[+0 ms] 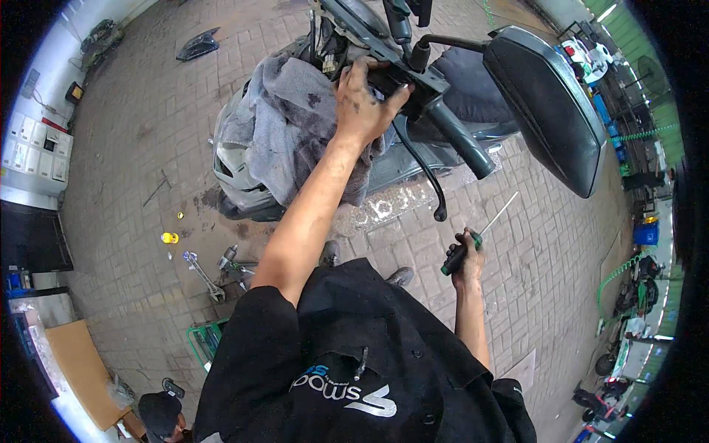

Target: The person removes plastic casing and components from the front of a scooter using a screwdriver, handles small bolts, and wipes the assembly with a cloth.

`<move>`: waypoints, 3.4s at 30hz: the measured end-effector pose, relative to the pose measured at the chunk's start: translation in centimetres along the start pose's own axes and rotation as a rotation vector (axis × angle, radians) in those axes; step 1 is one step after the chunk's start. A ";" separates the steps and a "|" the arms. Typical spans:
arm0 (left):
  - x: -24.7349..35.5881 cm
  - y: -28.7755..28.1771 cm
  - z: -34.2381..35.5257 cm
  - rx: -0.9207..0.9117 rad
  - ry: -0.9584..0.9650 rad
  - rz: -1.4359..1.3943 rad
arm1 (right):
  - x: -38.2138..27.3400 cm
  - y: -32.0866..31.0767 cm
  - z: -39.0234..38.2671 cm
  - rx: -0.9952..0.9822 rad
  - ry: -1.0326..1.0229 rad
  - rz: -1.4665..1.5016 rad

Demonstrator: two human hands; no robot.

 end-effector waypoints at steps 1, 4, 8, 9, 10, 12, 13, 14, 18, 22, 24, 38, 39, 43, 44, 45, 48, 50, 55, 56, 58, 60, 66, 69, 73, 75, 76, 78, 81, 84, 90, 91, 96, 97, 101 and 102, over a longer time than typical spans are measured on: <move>0.0 0.0 0.0 0.006 0.006 -0.002 | -0.4 0.2 0.2 -0.009 -0.009 0.013; -0.2 0.1 -0.1 0.022 0.017 -0.007 | -2.9 1.5 0.3 -0.036 -0.099 -0.013; -0.8 0.1 -0.4 0.008 -0.060 -0.031 | -7.1 4.3 -0.1 -0.071 -0.205 -0.018; -0.6 0.0 -0.5 0.013 -0.071 -0.021 | -8.2 4.9 0.0 -0.095 -0.262 -0.001; -0.5 -0.1 -0.4 0.019 -0.081 -0.010 | -9.4 5.6 -0.1 -0.119 -0.318 0.026; -1.1 0.0 -0.5 0.011 -0.110 -0.050 | -12.1 7.2 -1.0 -0.174 -0.428 0.080; -1.1 -0.1 -0.5 0.024 -0.094 -0.050 | -12.4 7.5 -0.7 -0.224 -0.381 0.034; -1.2 -0.2 -0.5 0.038 -0.077 -0.049 | -13.3 8.3 -1.0 -0.237 -0.423 0.018; -1.1 0.0 -0.6 0.016 -0.084 -0.064 | -16.1 10.0 -0.8 -0.289 -0.586 -0.013; -0.4 -1.0 -0.3 -0.047 0.059 0.079 | -16.7 10.5 -0.8 -0.261 -0.610 -0.096; -1.3 -1.0 0.0 -0.124 0.080 0.072 | -16.8 10.6 -0.9 -0.254 -0.591 -0.131; -0.3 -0.7 -1.3 0.094 -0.031 0.010 | -16.6 10.7 -1.4 -0.234 -0.563 -0.136; -0.5 -0.7 -1.3 0.106 -0.034 -0.007 | -16.5 10.8 -1.3 -0.237 -0.553 -0.134; -0.5 -0.7 -1.4 0.159 -0.006 -0.005 | -16.3 10.6 -1.0 -0.241 -0.544 -0.121; -0.5 -0.7 -1.4 0.163 -0.006 -0.024 | -16.4 10.6 -1.1 -0.233 -0.544 -0.124; -0.5 -0.8 -1.3 0.169 -0.006 -0.041 | -16.4 10.7 -1.3 -0.228 -0.542 -0.127; -0.2 -1.1 -1.3 0.188 0.047 -0.106 | -16.3 10.7 -1.2 -0.229 -0.537 -0.125; -0.2 -1.0 -1.4 0.203 0.044 -0.103 | -16.2 10.6 -1.0 -0.232 -0.537 -0.124; -0.1 -1.0 -1.4 0.193 0.021 -0.181 | -16.1 10.5 -0.6 -0.216 -0.561 -0.105; -0.1 -0.9 -1.5 0.194 -0.001 -0.196 | -16.0 10.5 -0.6 -0.214 -0.555 -0.109; -0.2 -0.9 -1.5 0.206 -0.027 -0.218 | -15.9 10.6 -0.7 -0.213 -0.544 -0.117; -0.1 -0.9 -1.6 0.226 -0.037 -0.232 | -15.8 10.5 -0.6 -0.217 -0.539 -0.108; -0.4 -1.0 -1.5 0.214 -0.100 -0.200 | -15.8 10.6 -0.8 -0.215 -0.520 -0.095; -0.1 -1.0 -1.4 0.177 -0.095 -0.162 | -15.8 10.7 -0.9 -0.218 -0.522 -0.091; -0.1 -1.0 -1.7 0.218 -0.032 -0.145 | -15.8 10.6 -0.8 -0.210 -0.535 -0.105; -0.2 -0.9 -1.6 0.195 -0.066 -0.132 | -15.9 11.0 -1.3 -0.210 -0.525 -0.111; -0.1 -0.9 -1.5 0.197 -0.068 -0.105 | -16.0 11.1 -1.4 -0.208 -0.519 -0.114; 0.2 -1.0 -1.3 0.199 -0.069 -0.052 | -15.9 10.8 -1.2 -0.208 -0.520 -0.091; 0.4 -0.8 -0.9 0.149 -0.068 -0.018 | -15.7 10.4 -0.5 -0.208 -0.537 -0.078; 0.6 -0.7 -0.4 0.116 -0.062 0.051 | -15.6 10.3 -0.5 -0.201 -0.528 -0.075; 0.6 -0.6 -0.2 0.115 0.028 0.094 | -15.4 10.5 -0.4 -0.208 -0.495 -0.052; 0.5 -0.6 -0.1 0.109 0.045 0.109 | -15.4 10.6 -0.5 -0.212 -0.481 -0.048; 0.6 -0.3 0.5 0.092 0.075 0.145 | -15.4 10.5 -0.7 -0.207 -0.481 -0.049; 0.7 -0.2 0.6 0.088 0.078 0.146 | -15.5 10.5 -0.7 -0.208 -0.482 -0.046; 1.0 -0.2 0.7 0.083 0.112 0.175 | -15.6 10.7 -0.8 -0.212 -0.501 -0.035; 1.2 -0.3 0.7 0.085 0.128 0.186 | -15.7 10.7 -0.8 -0.211 -0.510 -0.032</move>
Point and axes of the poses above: each hand's wrist, its own z-axis towards the middle knuckle, its own y-axis out of the palm, x = y × z, the point moved 8 cm from there along z, towards the middle knuckle, and after that the axes turned 5 degrees about -z, right-handed, at the moved point
